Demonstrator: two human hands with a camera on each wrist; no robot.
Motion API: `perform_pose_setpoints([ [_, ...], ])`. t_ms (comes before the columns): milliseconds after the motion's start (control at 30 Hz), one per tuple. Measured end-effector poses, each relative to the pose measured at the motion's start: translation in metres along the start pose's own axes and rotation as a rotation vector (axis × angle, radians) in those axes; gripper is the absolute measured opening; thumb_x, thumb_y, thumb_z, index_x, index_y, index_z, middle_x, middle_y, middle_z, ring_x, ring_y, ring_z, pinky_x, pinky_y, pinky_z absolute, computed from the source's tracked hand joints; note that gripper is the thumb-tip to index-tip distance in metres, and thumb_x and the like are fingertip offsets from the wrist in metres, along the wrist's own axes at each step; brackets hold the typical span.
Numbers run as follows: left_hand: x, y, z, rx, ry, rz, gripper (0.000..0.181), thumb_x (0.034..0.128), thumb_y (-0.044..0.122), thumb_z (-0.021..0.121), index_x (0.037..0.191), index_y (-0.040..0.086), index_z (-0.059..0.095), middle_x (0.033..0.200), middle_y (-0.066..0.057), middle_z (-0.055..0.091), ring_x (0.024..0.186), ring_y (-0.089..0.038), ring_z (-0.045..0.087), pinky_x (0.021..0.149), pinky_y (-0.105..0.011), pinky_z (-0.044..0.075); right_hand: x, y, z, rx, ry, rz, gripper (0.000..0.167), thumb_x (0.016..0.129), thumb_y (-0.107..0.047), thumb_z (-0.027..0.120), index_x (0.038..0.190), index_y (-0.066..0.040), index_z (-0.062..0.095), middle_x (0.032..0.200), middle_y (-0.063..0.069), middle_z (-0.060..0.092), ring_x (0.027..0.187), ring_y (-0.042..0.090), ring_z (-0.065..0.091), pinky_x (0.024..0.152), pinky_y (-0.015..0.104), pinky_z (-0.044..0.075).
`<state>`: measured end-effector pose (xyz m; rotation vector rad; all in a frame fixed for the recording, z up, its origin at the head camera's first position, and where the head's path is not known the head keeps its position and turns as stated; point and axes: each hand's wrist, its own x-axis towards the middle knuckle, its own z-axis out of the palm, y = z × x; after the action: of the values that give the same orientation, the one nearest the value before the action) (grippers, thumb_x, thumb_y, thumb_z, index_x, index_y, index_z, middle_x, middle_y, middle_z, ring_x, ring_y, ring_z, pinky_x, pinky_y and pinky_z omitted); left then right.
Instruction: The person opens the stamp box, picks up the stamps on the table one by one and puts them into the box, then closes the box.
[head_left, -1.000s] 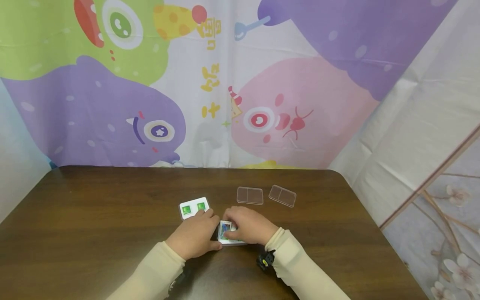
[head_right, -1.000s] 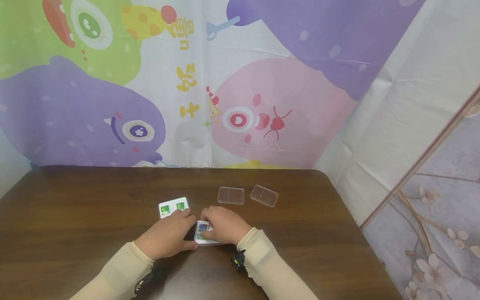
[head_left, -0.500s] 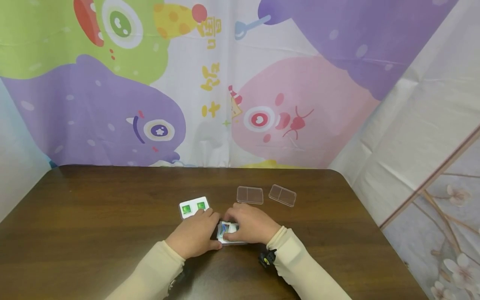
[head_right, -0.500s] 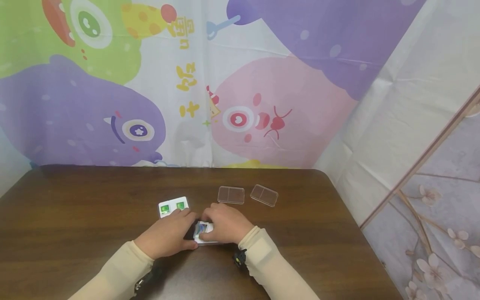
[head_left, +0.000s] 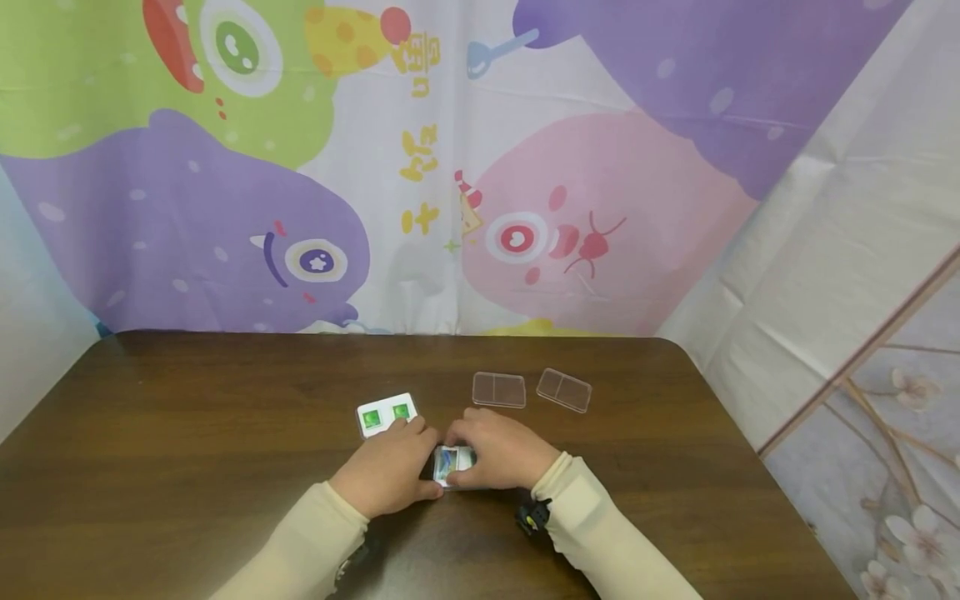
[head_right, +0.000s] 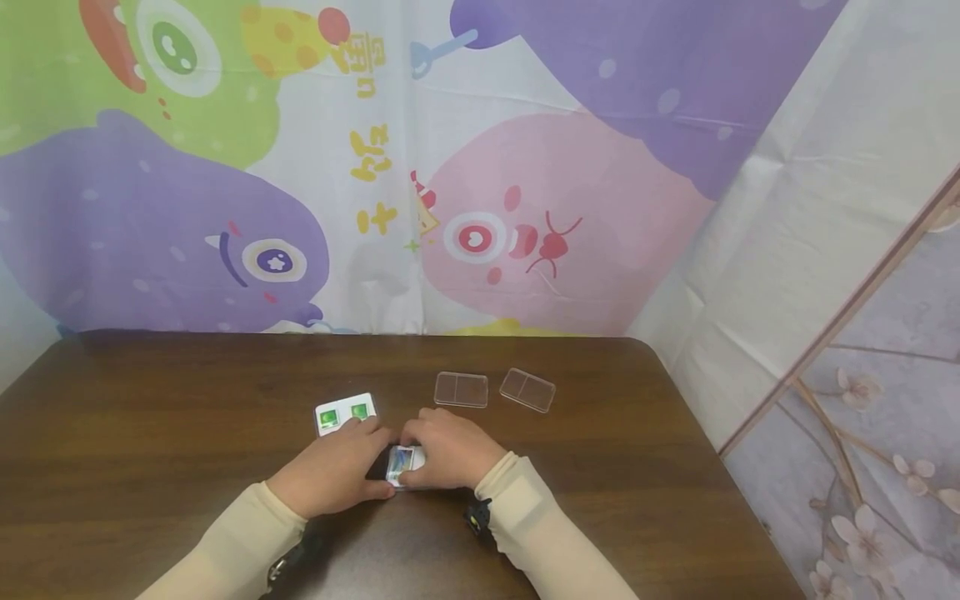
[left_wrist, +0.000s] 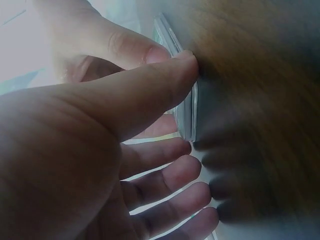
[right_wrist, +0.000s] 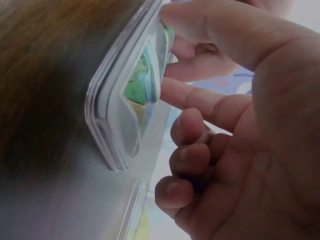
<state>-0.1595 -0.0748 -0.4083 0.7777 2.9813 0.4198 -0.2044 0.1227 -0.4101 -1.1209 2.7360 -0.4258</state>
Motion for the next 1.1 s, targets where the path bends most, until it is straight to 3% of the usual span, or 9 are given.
perform_pose_setpoints([
  [1100,0.0003,-0.0017,0.002,0.024,0.005,0.011,0.054,0.0787,0.04,0.09,0.111,0.003,0.068,0.099,-0.008,0.06,0.091,-0.027,0.059,0.077,-0.045,0.054,-0.0026,-0.0022,-0.0053,-0.048,-0.013,-0.018,0.034,0.088,-0.037,0.081,0.112,-0.016,0.072,0.103,-0.005,0.063,0.087,0.007,0.053,0.073,0.024,0.047],
])
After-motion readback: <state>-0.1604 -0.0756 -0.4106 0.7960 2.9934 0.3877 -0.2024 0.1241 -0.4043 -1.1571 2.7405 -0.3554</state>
